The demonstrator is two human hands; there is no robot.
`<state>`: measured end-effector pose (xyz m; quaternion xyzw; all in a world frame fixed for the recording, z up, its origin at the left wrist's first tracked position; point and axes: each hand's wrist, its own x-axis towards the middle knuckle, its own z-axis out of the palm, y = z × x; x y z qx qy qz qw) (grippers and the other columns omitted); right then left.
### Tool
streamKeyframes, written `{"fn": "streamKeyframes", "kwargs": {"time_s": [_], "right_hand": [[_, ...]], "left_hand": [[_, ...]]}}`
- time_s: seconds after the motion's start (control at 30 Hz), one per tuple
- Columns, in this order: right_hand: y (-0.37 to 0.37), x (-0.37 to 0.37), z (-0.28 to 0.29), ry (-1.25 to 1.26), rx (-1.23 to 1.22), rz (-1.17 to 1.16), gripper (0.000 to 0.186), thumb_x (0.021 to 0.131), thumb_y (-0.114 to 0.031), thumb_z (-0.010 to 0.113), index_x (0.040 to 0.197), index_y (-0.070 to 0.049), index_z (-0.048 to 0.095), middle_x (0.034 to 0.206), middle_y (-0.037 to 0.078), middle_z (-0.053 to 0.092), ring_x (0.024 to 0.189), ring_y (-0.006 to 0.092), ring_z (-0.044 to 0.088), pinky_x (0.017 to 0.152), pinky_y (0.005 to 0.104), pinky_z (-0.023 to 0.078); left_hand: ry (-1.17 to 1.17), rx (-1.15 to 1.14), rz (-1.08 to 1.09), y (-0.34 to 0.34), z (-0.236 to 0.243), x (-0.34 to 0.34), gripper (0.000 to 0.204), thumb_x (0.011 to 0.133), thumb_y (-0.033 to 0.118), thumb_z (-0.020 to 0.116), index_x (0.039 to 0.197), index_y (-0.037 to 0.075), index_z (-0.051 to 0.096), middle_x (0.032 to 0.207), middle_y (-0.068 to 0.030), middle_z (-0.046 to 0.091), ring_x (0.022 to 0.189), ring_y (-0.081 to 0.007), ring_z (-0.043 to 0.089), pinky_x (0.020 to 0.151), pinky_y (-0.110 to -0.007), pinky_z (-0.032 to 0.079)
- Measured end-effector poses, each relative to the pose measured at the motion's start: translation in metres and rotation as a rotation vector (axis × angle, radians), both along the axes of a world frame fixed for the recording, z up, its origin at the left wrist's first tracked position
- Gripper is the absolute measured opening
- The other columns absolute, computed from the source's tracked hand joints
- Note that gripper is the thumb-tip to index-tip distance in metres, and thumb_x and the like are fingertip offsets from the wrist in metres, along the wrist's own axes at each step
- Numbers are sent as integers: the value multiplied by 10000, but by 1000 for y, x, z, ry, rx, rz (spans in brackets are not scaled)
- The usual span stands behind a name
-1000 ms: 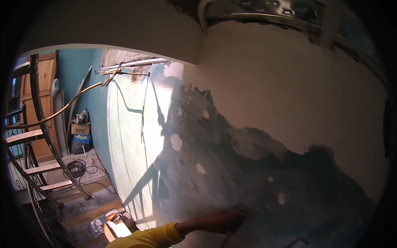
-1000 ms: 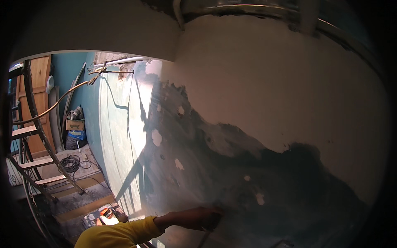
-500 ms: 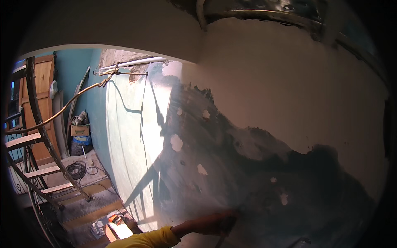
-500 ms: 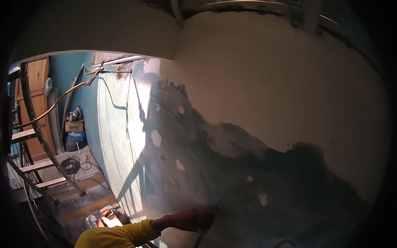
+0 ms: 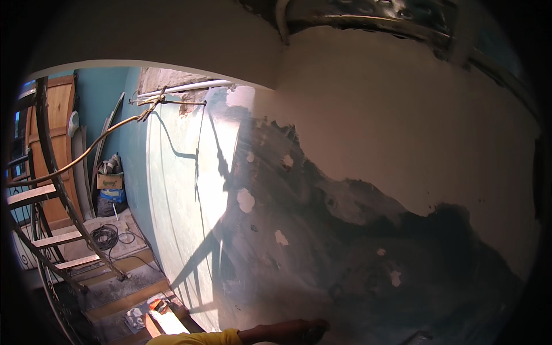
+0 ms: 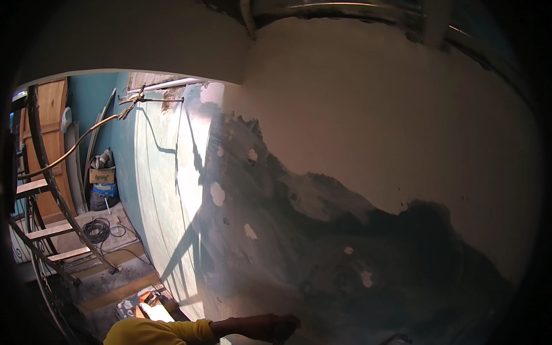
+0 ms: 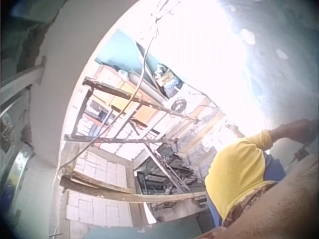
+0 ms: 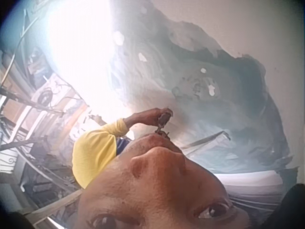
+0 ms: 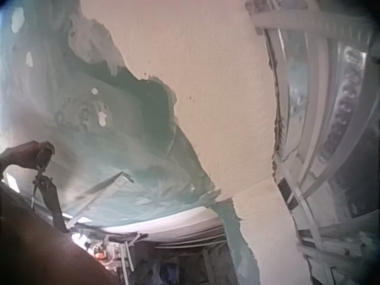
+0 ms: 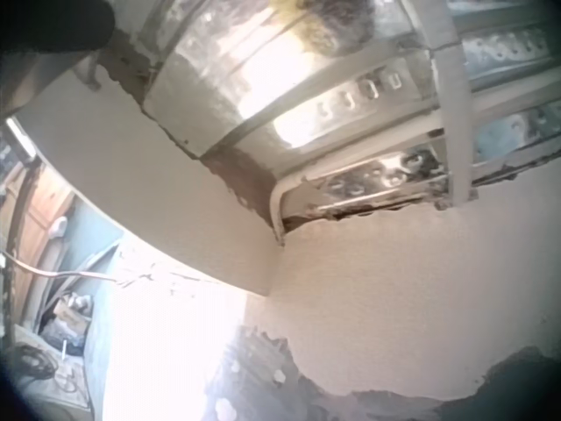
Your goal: The person measures and marks a curved ceiling area, then cuts and fits LED strip sections along the perimeter. They use a tape measure, pencil, ruler, and tin snips to prepare and position the strips, working on a ladder in a room under renovation.
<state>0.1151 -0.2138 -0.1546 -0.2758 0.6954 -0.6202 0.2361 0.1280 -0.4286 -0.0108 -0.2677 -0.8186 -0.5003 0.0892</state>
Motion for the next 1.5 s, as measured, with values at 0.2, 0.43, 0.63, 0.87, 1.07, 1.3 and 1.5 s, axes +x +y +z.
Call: {"fn": "streamKeyframes", "kwargs": {"time_s": [0.2, 0.43, 0.63, 0.87, 1.07, 1.3, 1.5], "right_hand": [[-2, 1, -16, -44, 14, -23, 337, 1044, -244, 623, 1281, -5, 630, 1146, 144, 725, 1089, 237, 709, 954, 368, 530], [1, 2, -19, -31, 52, -18, 370, 1036, -239, 635, 1306, 15, 616, 1141, 144, 719, 1096, 239, 706, 956, 371, 535], [2, 0, -41, -89, -27, -32, 368, 1040, -254, 633, 1308, -2, 621, 1134, 139, 723, 1095, 239, 703, 950, 374, 535], [8, 8, -8, -49, -1, -8, 379, 1048, -277, 621, 1311, -4, 621, 1150, 150, 729, 1103, 244, 704, 960, 374, 529], [6, 3, -22, -9, 74, -24, 382, 1053, -288, 609, 1313, -8, 624, 1156, 163, 730, 1112, 256, 703, 963, 382, 527], [6, 5, -16, -2, 49, -35, 371, 1056, -279, 605, 1312, -11, 627, 1125, 152, 740, 1059, 237, 707, 933, 371, 536], [7, 4, -25, -2, -4, -71, 352, 1055, -270, 607, 1298, -17, 637, 1094, 138, 744, 1042, 229, 709, 907, 365, 540]], "left_hand": [[-266, 18, -34, -5, -3, -2, 516, 980, 127, 679, 1418, 42, 420, 934, -69, 667, 802, -194, 686, 786, -334, 551], [-217, 67, -34, -4, -4, -1, 523, 972, 88, 685, 1404, 49, 393, 882, -62, 638, 781, -195, 668, 773, -335, 549], [-187, 108, -42, -1, -8, 2, 542, 957, 65, 697, 1405, 60, 390, 888, -64, 633, 781, -191, 668, 766, -340, 551], [-152, 68, -15, -1, -4, 2, 538, 955, 54, 691, 1402, 60, 391, 912, -69, 623, 766, -204, 675, 759, -349, 562], [39, 74, 7, 2, -4, 7, 642, 843, 82, 811, 1368, 112, 443, 943, -74, 640, 855, -221, 639, 762, -388, 535], [18, 28, 66, 4, -14, 8, 716, 803, 88, 838, 1386, 117, 422, 959, -79, 645, 871, -249, 654, 783, -407, 541], [27, 50, 78, 7, -17, 8, 721, 800, 77, 834, 1381, 108, 408, 943, -68, 634, 855, -232, 647, 778, -392, 543]]}}
